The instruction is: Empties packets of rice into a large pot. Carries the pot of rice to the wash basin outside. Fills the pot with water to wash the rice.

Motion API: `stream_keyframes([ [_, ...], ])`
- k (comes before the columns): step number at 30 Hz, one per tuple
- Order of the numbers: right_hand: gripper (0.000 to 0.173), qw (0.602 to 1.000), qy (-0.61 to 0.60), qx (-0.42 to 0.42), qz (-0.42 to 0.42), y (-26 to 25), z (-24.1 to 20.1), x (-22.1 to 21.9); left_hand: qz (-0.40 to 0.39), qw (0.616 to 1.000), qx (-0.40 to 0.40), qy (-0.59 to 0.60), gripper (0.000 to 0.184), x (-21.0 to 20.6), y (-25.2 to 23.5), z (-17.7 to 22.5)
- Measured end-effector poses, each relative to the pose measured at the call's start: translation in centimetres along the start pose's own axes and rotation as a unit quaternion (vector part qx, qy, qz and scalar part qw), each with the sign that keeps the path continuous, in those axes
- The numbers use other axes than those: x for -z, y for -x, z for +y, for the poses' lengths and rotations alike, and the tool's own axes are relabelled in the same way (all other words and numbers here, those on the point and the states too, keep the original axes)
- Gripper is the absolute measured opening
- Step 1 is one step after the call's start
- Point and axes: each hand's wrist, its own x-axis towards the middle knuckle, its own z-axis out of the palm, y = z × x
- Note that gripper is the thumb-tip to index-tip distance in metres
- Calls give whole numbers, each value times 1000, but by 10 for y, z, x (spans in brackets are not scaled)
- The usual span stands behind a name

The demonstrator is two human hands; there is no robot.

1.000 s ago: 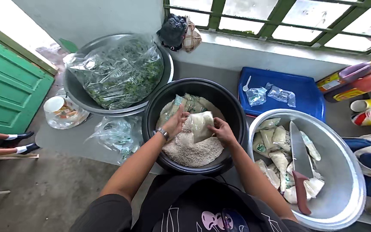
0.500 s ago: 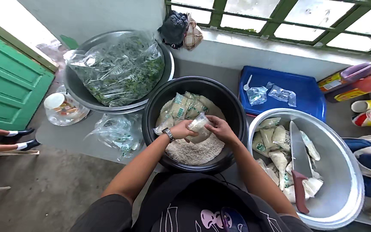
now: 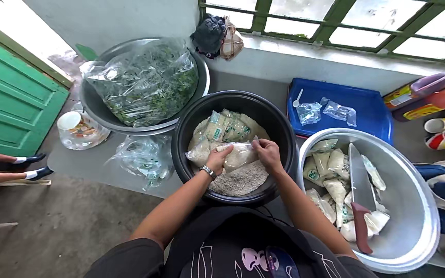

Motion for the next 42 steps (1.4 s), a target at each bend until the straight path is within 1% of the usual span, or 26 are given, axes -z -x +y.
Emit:
stream_keyframes([
  [1,33,998,-34,-21,50,-2,1,-4,28,999,-27,3,33,-6,3,-4],
  [3,30,979,-126,-97,124,-12,6,-7,79,995,-62,13,32,-19,13,-10],
  [5,28,970,-141,-147,135,-23,12,-7,105,992,-70,25,30,-27,24,-12],
  [7,30,977,-98,-154,109,-26,9,-2,123,990,-60,38,30,-28,28,-7],
  [9,30,982,-60,-147,99,-24,9,6,143,988,-25,46,33,-24,25,0],
  [10,28,986,-33,-128,97,-23,11,8,151,987,0,50,37,-22,23,5],
  [12,21,995,45,-56,73,-17,12,12,143,987,52,58,43,-19,22,17],
  [15,40,988,137,59,-42,-1,8,19,109,986,100,74,40,-21,23,31],
  [16,43,983,144,87,-78,3,6,21,99,985,116,79,40,-23,23,37],
  [18,38,972,138,112,-153,11,0,26,81,983,138,85,43,-27,22,47],
  [19,35,967,128,112,-190,13,-1,28,71,983,143,88,47,-30,22,52],
  [20,38,963,115,107,-219,15,-3,31,59,983,146,90,50,-32,22,58],
  [21,47,962,102,105,-232,16,-3,32,49,984,147,92,54,-35,23,64],
  [22,54,963,94,108,-227,17,-2,33,37,984,147,95,58,-37,26,70],
  [23,55,967,95,113,-208,17,-2,35,23,985,148,91,60,-40,29,77],
  [25,39,977,110,91,-162,16,-6,41,-10,987,141,76,60,-44,33,90],
  [26,32,979,103,69,-163,15,-10,44,-23,989,135,53,61,-44,35,94],
  [28,23,973,44,1,-228,13,-13,48,-30,993,105,-32,72,-39,36,92],
  [30,27,961,-5,-52,-270,5,-10,54,-19,990,74,-122,86,-30,27,78],
  [31,31,958,3,-67,-278,2,-8,55,-8,988,66,-137,86,-27,21,71],
  [34,51,944,33,-93,-313,-1,-9,49,35,991,64,-111,77,-23,10,60],
  [36,54,942,32,-103,-318,-1,-9,47,52,994,67,-75,78,-24,4,56],
  [38,47,938,16,-96,-332,0,-9,44,63,993,72,-63,78,-21,1,57],
  [39,42,939,25,-78,-333,0,-11,43,75,993,69,-53,74,-21,-1,60],
  [40,39,941,56,-53,-330,1,-13,43,89,993,62,-49,71,-21,0,60],
  [42,41,950,127,8,-287,0,-24,45,121,991,35,-53,71,-23,2,62],
])
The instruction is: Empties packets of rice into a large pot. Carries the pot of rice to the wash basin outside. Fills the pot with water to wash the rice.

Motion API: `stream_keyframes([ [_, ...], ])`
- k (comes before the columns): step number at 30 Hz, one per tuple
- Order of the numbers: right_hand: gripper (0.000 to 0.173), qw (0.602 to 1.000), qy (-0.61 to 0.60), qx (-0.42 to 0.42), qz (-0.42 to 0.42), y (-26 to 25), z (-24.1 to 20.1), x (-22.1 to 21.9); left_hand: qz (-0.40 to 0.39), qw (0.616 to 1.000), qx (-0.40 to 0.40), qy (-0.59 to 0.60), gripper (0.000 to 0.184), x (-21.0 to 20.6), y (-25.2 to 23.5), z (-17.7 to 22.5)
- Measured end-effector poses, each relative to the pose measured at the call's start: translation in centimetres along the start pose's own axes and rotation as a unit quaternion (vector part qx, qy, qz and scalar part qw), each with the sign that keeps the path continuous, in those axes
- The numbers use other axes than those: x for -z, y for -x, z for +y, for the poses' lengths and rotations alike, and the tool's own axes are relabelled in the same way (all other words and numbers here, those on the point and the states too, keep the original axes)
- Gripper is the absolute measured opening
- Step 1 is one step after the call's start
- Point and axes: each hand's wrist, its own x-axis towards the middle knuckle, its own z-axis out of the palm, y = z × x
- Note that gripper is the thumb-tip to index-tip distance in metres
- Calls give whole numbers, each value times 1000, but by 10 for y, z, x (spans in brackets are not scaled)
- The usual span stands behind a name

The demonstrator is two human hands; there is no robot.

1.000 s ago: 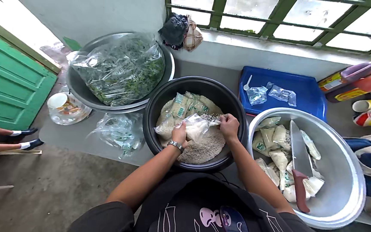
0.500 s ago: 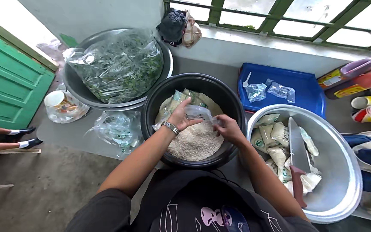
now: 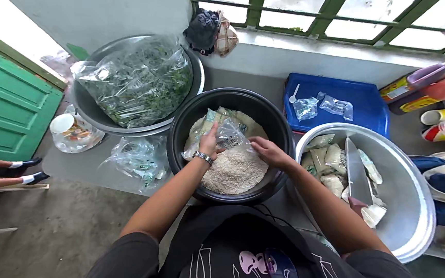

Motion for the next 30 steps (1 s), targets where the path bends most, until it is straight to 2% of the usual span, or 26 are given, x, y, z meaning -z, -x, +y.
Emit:
stream_keyframes([
  [3,54,999,26,12,24,3,-10,-2,24,992,-94,-80,77,-1,7,-18],
  [5,68,999,-40,16,29,0,-17,-3,-4,970,-184,-157,63,-12,10,-33],
  [6,67,997,-77,16,20,-2,-17,-6,-34,964,-203,-167,53,-21,15,-40],
  [7,56,995,-99,16,13,-6,-16,-10,-67,967,-195,-150,43,-29,20,-44],
  [9,33,993,-112,17,39,-15,-11,-7,-98,977,-154,-109,51,-35,24,-44],
  [11,27,984,-131,28,119,-15,0,15,-103,978,-146,-110,56,-27,19,-39],
  [13,35,966,-128,41,221,-5,11,56,-87,968,-182,-153,48,-10,9,-37],
  [16,47,921,-16,8,390,4,43,129,-55,939,-225,-253,40,28,1,-39],
  [18,52,888,85,-57,447,-3,64,172,-40,929,-224,-291,38,49,4,-44],
  [20,67,875,169,-151,427,-14,75,193,-27,928,-216,-304,37,62,12,-53],
  [21,69,870,191,-161,424,-22,71,192,-23,928,-212,-305,37,65,16,-56],
  [22,63,870,201,-127,432,-30,58,182,-19,931,-205,-303,36,66,20,-58],
  [24,43,888,195,-4,416,-59,29,142,-14,938,-193,-288,35,65,25,-62],
  [26,35,939,171,65,292,-103,7,91,-11,943,-191,-271,33,60,28,-64],
  [28,46,983,143,1,112,-151,4,46,-16,944,-197,-263,31,54,29,-61],
  [30,57,981,177,-80,21,-181,14,14,-27,944,-206,-255,31,50,31,-55],
])
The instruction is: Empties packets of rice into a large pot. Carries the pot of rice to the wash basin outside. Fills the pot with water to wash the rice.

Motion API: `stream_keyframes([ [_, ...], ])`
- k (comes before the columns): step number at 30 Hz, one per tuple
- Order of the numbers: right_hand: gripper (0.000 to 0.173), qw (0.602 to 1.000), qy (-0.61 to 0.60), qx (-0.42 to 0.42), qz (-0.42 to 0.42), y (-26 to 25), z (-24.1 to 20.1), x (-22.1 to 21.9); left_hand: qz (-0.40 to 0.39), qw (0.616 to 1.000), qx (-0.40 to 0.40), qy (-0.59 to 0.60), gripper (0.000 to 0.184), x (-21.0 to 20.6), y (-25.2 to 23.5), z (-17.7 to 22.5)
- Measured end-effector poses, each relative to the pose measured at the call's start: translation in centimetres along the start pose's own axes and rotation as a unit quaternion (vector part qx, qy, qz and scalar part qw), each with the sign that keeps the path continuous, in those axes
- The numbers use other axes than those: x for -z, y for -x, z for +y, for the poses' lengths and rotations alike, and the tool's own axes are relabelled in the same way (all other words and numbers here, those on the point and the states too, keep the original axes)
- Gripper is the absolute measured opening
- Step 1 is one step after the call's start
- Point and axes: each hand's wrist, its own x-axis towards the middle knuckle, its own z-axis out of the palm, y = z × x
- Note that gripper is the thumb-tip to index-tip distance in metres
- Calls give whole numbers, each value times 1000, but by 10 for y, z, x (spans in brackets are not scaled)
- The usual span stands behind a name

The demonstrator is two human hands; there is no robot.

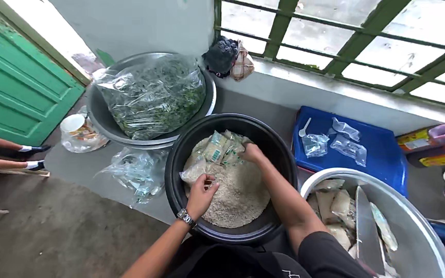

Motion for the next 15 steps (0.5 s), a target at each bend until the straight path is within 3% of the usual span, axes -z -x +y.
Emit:
stream_keyframes([
  [2,56,999,43,-19,-11,0,-5,-12,2,1000,-15,11,32,2,-4,3],
  [5,43,999,-21,44,5,17,3,-10,5,1000,-15,13,38,7,-14,0],
  [9,32,990,-101,91,38,66,6,8,-4,1000,23,3,70,5,-44,2],
  [12,25,961,-248,88,86,104,9,11,-58,996,40,56,90,-10,-62,11],
  [13,23,944,-306,83,92,114,8,8,-84,989,49,110,85,-18,-66,14],
  [15,21,903,-416,74,83,133,2,0,-135,955,90,247,58,-32,-67,17],
])
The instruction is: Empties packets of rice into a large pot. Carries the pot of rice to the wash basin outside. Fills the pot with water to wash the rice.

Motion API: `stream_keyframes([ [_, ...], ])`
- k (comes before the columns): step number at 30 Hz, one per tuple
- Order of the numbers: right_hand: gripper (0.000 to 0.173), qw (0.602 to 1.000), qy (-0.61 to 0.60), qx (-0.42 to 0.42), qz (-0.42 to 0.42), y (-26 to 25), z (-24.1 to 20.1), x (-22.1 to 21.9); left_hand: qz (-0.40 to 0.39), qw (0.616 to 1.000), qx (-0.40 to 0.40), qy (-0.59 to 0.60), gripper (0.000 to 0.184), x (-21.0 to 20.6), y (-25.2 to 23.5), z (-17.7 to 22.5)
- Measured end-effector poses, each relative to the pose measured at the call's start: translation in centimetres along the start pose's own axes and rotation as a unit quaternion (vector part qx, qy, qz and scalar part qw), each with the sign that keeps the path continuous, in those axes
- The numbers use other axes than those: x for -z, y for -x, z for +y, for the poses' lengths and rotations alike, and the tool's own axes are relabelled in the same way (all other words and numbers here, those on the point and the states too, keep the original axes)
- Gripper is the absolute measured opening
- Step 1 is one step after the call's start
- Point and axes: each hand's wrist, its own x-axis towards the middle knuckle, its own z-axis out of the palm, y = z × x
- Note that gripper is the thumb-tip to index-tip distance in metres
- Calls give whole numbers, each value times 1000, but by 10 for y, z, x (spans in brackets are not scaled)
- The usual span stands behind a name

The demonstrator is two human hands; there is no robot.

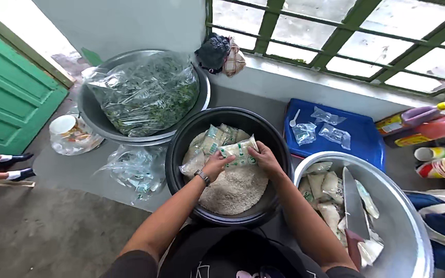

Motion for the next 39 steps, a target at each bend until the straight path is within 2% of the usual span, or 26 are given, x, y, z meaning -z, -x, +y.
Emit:
stream_keyframes([
  [1,23,999,-45,-8,-12,8,2,-3,-7,998,23,57,48,-7,1,0],
  [3,29,997,-58,-15,-43,16,9,-4,-1,996,54,76,47,-14,2,4],
  [6,29,988,147,30,-29,18,23,6,-14,998,51,-25,47,-5,3,7],
  [10,29,923,356,140,-47,20,31,17,-67,984,17,-163,43,10,10,22],
  [14,32,853,494,157,-59,24,11,15,-90,975,7,-203,41,14,20,34],
  [16,30,840,506,184,-71,24,8,15,-91,975,12,-204,41,17,22,36],
  [17,29,845,490,200,-74,23,11,15,-89,976,19,-199,41,18,24,36],
  [19,28,895,392,201,-73,18,19,15,-72,984,26,-160,38,20,24,33],
  [21,28,968,207,116,-86,13,29,12,-54,993,18,-100,36,22,25,26],
  [22,29,988,104,63,-98,13,32,11,-47,996,9,-69,35,23,24,21],
  [24,27,994,-4,23,-105,14,39,10,-42,999,-1,-35,36,26,24,13],
  [25,23,994,10,32,-103,14,41,10,-40,999,-3,-37,36,27,23,9],
  [27,17,979,151,93,-97,14,40,11,-46,996,-10,-73,35,29,25,5],
  [30,19,904,370,192,-97,14,34,16,-82,972,-36,-219,40,38,27,9],
  [32,19,872,444,176,-105,12,31,27,-103,934,-62,-336,46,48,25,13],
  [34,22,866,467,122,-129,10,26,30,-107,901,-81,-413,48,54,21,14],
  [36,31,879,453,66,-136,12,16,23,-97,874,-90,-468,49,52,22,19],
  [37,33,891,434,66,-113,15,11,21,-88,860,-88,-494,50,48,23,25],
  [39,27,912,384,141,-23,24,1,21,-71,843,-93,-525,51,38,28,40],
])
